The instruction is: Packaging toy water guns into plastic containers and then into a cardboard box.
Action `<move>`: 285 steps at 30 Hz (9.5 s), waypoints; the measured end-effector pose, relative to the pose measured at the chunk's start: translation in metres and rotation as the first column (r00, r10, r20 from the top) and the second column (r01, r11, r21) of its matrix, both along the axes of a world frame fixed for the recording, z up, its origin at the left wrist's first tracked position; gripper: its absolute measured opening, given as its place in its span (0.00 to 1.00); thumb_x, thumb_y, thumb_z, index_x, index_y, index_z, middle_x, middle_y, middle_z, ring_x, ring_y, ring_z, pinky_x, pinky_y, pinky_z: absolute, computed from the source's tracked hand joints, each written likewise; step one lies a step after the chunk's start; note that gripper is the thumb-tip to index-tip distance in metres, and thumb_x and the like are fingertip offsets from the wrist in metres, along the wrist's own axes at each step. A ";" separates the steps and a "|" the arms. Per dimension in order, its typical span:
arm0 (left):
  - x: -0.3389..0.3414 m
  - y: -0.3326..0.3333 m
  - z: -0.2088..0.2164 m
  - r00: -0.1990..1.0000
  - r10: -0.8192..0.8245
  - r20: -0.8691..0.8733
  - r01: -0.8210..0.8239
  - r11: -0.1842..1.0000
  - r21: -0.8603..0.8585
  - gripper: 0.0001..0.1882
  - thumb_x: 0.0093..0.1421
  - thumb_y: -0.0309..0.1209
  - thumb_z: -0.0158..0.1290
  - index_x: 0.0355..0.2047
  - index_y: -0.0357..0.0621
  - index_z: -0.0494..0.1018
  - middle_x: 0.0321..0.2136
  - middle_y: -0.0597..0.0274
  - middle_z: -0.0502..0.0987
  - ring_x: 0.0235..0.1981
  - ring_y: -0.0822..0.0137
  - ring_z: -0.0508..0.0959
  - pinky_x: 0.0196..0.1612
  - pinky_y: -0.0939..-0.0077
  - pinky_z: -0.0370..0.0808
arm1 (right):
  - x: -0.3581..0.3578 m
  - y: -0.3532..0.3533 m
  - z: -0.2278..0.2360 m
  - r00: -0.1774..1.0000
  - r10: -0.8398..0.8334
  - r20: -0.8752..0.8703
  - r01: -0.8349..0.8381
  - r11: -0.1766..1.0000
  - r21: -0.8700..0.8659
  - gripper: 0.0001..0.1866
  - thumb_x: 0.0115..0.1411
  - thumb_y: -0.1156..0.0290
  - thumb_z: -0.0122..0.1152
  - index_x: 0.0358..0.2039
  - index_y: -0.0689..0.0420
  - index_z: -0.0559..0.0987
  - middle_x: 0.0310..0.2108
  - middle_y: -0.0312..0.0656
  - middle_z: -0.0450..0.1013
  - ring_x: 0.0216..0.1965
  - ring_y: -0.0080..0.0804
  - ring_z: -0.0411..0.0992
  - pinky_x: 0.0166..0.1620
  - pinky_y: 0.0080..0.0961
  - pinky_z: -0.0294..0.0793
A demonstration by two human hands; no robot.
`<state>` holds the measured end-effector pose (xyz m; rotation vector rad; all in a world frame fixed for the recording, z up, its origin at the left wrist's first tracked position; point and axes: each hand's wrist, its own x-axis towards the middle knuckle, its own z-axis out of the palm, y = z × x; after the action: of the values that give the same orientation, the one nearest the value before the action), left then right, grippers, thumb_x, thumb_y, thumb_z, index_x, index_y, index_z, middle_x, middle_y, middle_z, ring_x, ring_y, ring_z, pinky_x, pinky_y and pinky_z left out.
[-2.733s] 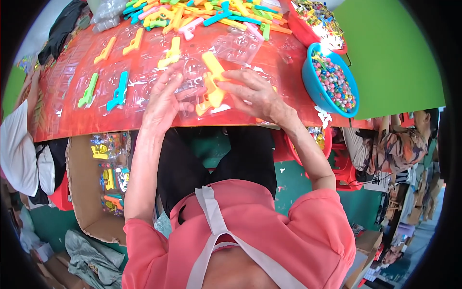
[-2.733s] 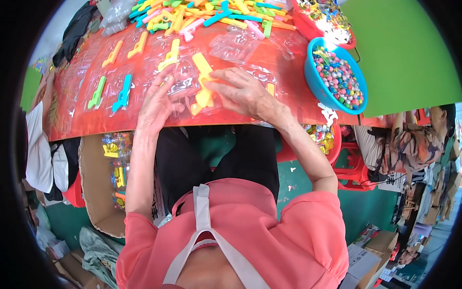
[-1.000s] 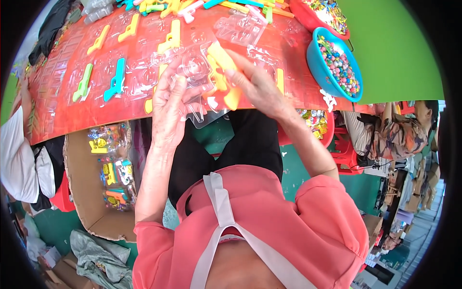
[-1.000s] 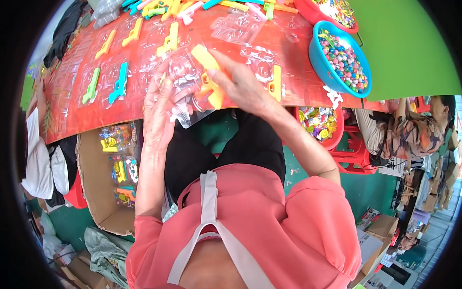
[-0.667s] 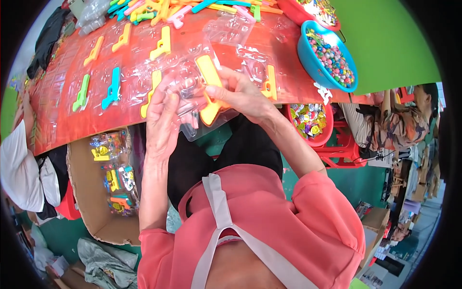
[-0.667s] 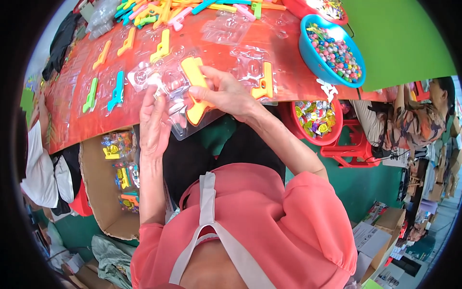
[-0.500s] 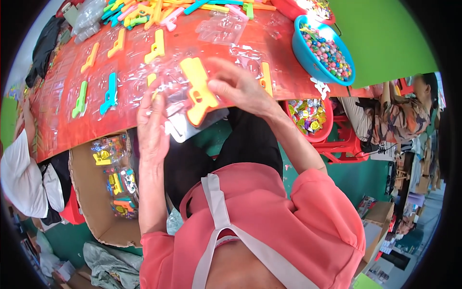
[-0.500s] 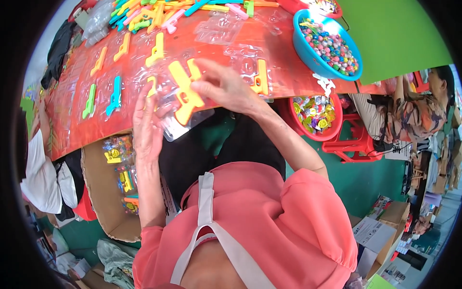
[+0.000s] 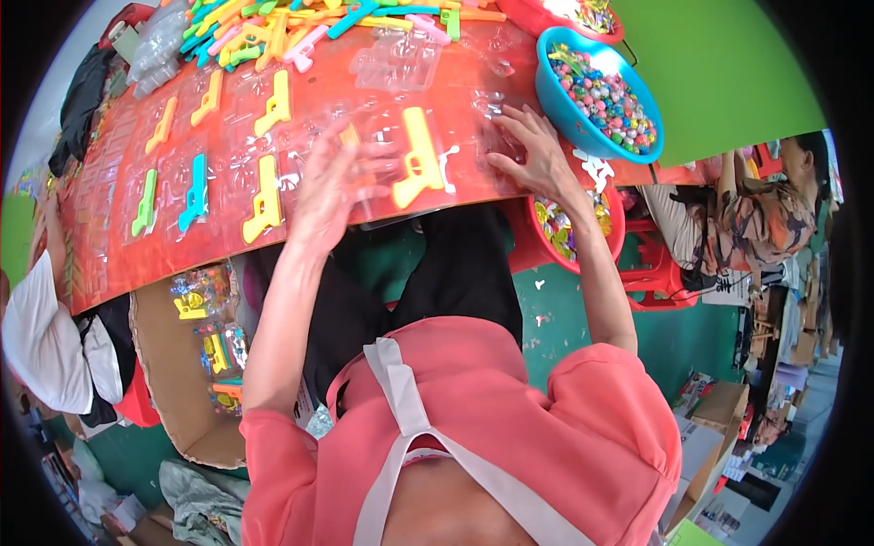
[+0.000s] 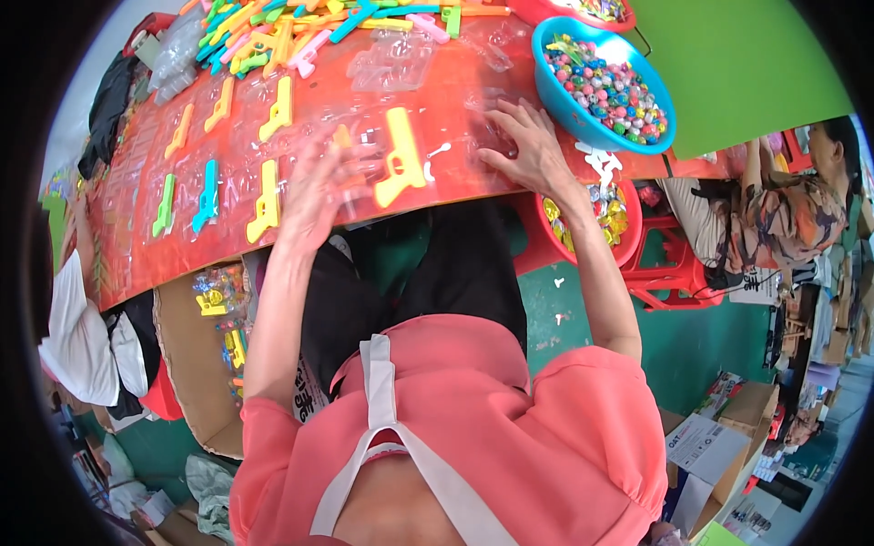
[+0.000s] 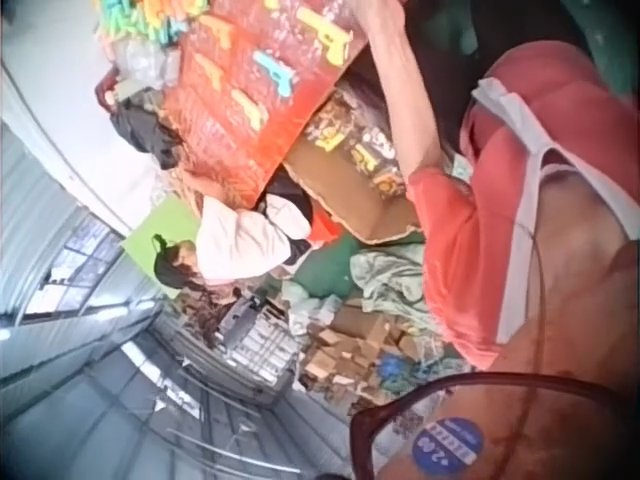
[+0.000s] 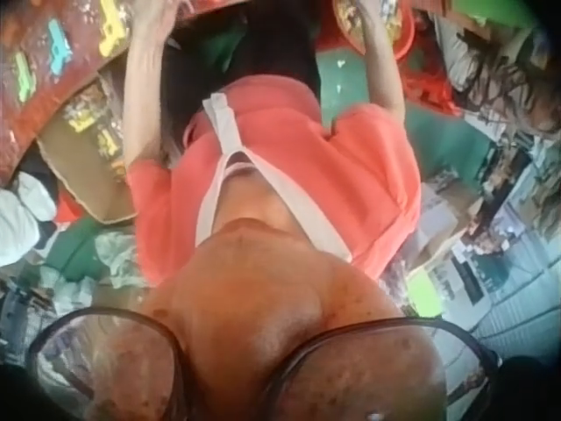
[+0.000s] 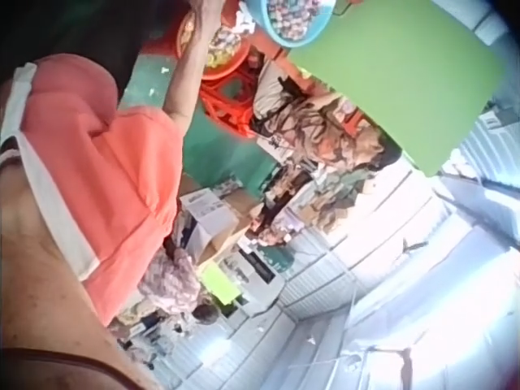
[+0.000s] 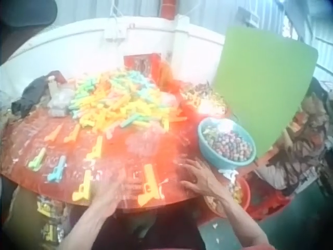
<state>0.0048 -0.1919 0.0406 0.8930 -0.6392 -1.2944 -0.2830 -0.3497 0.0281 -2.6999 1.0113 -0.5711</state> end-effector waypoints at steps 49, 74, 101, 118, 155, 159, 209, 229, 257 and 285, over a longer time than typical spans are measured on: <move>-0.005 0.036 0.036 0.971 0.134 0.197 -0.046 0.916 -0.398 0.75 0.32 0.35 0.78 0.72 0.55 0.35 0.67 0.50 0.51 0.68 0.54 0.55 0.63 0.57 0.66 | 0.165 0.098 0.045 0.763 -0.021 0.647 -0.322 0.854 0.408 0.08 0.58 0.79 0.61 0.39 0.64 0.79 0.35 0.40 0.77 0.36 0.22 0.76 0.40 0.20 0.77; 0.022 0.081 0.050 0.801 0.373 0.468 -0.180 0.896 -0.406 0.69 0.34 0.32 0.75 0.71 0.51 0.42 0.60 0.56 0.62 0.59 0.61 0.68 0.58 0.65 0.71 | 0.165 0.122 0.080 0.721 0.140 0.679 -0.137 0.989 -0.059 0.07 0.56 0.82 0.61 0.31 0.60 0.71 0.25 0.42 0.68 0.25 0.31 0.72 0.28 0.27 0.73; 0.015 0.017 0.047 0.979 -0.135 -0.154 0.030 0.838 -0.545 0.60 0.45 0.58 0.67 0.70 0.53 0.45 0.65 0.43 0.56 0.67 0.50 0.57 0.62 0.41 0.63 | 0.065 0.031 0.125 0.872 0.020 0.489 -0.069 0.994 0.083 0.10 0.59 0.70 0.64 0.42 0.56 0.81 0.34 0.37 0.80 0.31 0.22 0.75 0.36 0.22 0.74; 0.004 0.031 0.043 0.949 0.303 0.085 -0.217 0.826 -0.520 0.69 0.36 0.49 0.75 0.70 0.45 0.42 0.60 0.55 0.62 0.58 0.60 0.69 0.58 0.63 0.72 | 0.168 0.116 0.061 0.871 0.059 0.488 0.045 0.979 -0.199 0.05 0.52 0.74 0.65 0.28 0.56 0.77 0.24 0.40 0.70 0.27 0.39 0.73 0.31 0.33 0.71; 0.053 0.031 0.018 0.595 -0.353 -0.722 0.093 0.923 -0.374 0.24 0.65 0.49 0.48 0.51 0.45 0.73 0.55 0.48 0.71 0.55 0.52 0.72 0.54 0.45 0.66 | 0.049 -0.064 0.138 0.937 -0.030 0.348 0.076 0.990 -0.118 0.11 0.64 0.68 0.60 0.42 0.60 0.80 0.34 0.37 0.79 0.34 0.20 0.73 0.39 0.19 0.73; 0.020 0.027 0.021 0.521 -0.206 -0.828 0.043 0.975 -0.216 0.41 0.62 0.64 0.43 0.62 0.43 0.61 0.61 0.34 0.60 0.59 0.35 0.65 0.61 0.26 0.54 | 0.177 -0.065 0.074 0.893 0.324 0.313 -0.330 0.943 -0.035 0.10 0.60 0.69 0.62 0.39 0.60 0.78 0.29 0.40 0.78 0.31 0.27 0.75 0.36 0.25 0.74; 0.057 -0.051 -0.002 0.811 -0.213 -0.545 0.128 0.973 -0.191 0.37 0.66 0.59 0.40 0.63 0.41 0.59 0.60 0.45 0.66 0.60 0.47 0.68 0.60 0.48 0.68 | 0.155 0.019 0.073 0.896 0.111 0.431 -0.430 0.462 0.776 0.20 0.62 0.62 0.64 0.49 0.62 0.75 0.38 0.34 0.77 0.37 0.18 0.72 0.39 0.19 0.71; 0.092 -0.025 0.041 0.887 -0.402 0.226 0.407 0.913 0.027 0.36 0.65 0.40 0.54 0.69 0.51 0.52 0.60 0.61 0.64 0.41 0.64 0.81 0.37 0.56 0.85 | 0.128 0.031 0.079 0.988 0.155 -0.009 -0.148 0.955 0.257 0.16 0.64 0.58 0.56 0.40 0.58 0.78 0.25 0.54 0.75 0.31 0.58 0.73 0.35 0.44 0.71; 0.108 -0.034 0.041 0.926 -0.315 0.208 0.306 0.949 0.074 0.36 0.64 0.44 0.56 0.67 0.48 0.56 0.49 0.51 0.72 0.38 0.65 0.82 0.40 0.64 0.84 | 0.146 -0.014 0.070 0.920 0.163 0.357 -0.393 0.416 0.820 0.19 0.60 0.65 0.65 0.48 0.59 0.77 0.37 0.33 0.78 0.36 0.13 0.73 0.35 0.12 0.69; 0.114 -0.121 -0.021 -0.243 0.059 0.968 0.048 0.998 -0.049 0.23 0.58 0.35 0.57 0.53 0.44 0.73 0.58 0.55 0.68 0.65 0.49 0.60 0.65 0.50 0.58 | 0.208 -0.134 -0.023 0.994 -0.050 0.101 0.076 0.959 -0.273 0.14 0.53 0.69 0.60 0.41 0.54 0.73 0.36 0.57 0.73 0.37 0.56 0.75 0.36 0.53 0.73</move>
<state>0.1187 -0.3126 0.0197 1.8804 -1.9912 -0.0775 -0.0748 -0.4840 0.0046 -2.8528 1.0669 -0.9055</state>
